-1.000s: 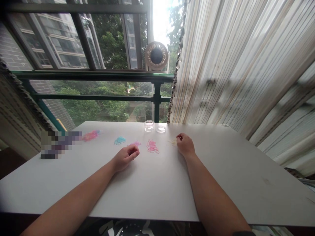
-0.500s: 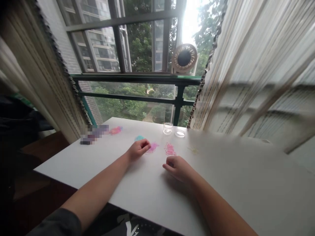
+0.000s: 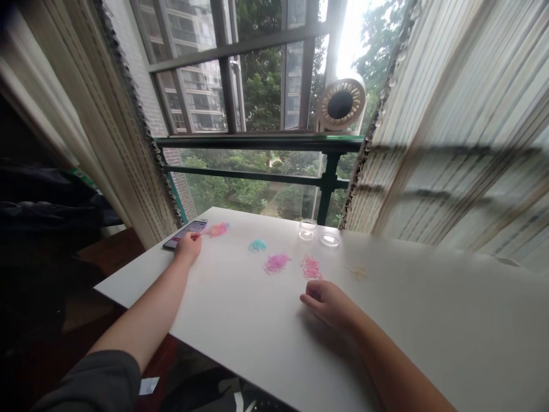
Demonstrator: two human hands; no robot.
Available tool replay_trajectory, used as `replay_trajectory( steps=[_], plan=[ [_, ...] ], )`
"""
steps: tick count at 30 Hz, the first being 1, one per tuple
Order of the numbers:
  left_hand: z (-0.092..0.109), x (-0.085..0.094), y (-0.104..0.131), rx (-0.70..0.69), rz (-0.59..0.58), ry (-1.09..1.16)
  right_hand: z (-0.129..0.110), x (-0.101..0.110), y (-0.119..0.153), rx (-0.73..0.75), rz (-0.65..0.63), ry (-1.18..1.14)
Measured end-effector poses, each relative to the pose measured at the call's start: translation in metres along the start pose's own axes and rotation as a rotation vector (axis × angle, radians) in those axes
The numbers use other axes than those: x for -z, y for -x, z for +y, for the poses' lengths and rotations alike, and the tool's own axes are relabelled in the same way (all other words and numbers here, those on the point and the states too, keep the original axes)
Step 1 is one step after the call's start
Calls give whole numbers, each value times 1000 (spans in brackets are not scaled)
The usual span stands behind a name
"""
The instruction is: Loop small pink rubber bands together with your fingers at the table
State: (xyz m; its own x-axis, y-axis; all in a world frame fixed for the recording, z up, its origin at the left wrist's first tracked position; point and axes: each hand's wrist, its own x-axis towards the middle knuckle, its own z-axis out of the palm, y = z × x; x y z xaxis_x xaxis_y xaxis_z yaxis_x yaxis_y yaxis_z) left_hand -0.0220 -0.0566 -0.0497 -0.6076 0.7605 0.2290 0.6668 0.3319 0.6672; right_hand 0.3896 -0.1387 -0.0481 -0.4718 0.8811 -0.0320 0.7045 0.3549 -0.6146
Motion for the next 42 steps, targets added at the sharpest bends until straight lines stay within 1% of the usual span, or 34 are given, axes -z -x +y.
replay_trajectory(
  steps=[2, 4, 7, 12, 19, 26, 32, 38, 42],
  plan=[
    [-7, 0, -1, -5, -34, -45, 1, -1, -1, 1, 1, -13],
    [-8, -3, -1, -25, -64, -83, 3, -2, -1, 7, 13, -26],
    [-4, -10, -2, -56, -75, -130, 4, -3, -3, 20, 27, -33],
    [2, -16, -7, -143, -81, -168, 4, -2, -3, 8, 6, -11],
    [3, -20, -15, -217, -96, -180, 3, -2, -4, -1, -1, -3],
    [-1, -24, -17, -233, -82, -179, 8, -2, -6, 14, 2, 3],
    [-5, -28, -21, -261, -78, -194, 5, -1, -4, 8, 1, -1],
    [-5, -29, -20, -334, -81, -181, 3, 0, -4, 2, -8, -13],
    [-5, -29, -16, -387, -104, -159, 4, -1, -5, 2, -3, -3]
  ],
)
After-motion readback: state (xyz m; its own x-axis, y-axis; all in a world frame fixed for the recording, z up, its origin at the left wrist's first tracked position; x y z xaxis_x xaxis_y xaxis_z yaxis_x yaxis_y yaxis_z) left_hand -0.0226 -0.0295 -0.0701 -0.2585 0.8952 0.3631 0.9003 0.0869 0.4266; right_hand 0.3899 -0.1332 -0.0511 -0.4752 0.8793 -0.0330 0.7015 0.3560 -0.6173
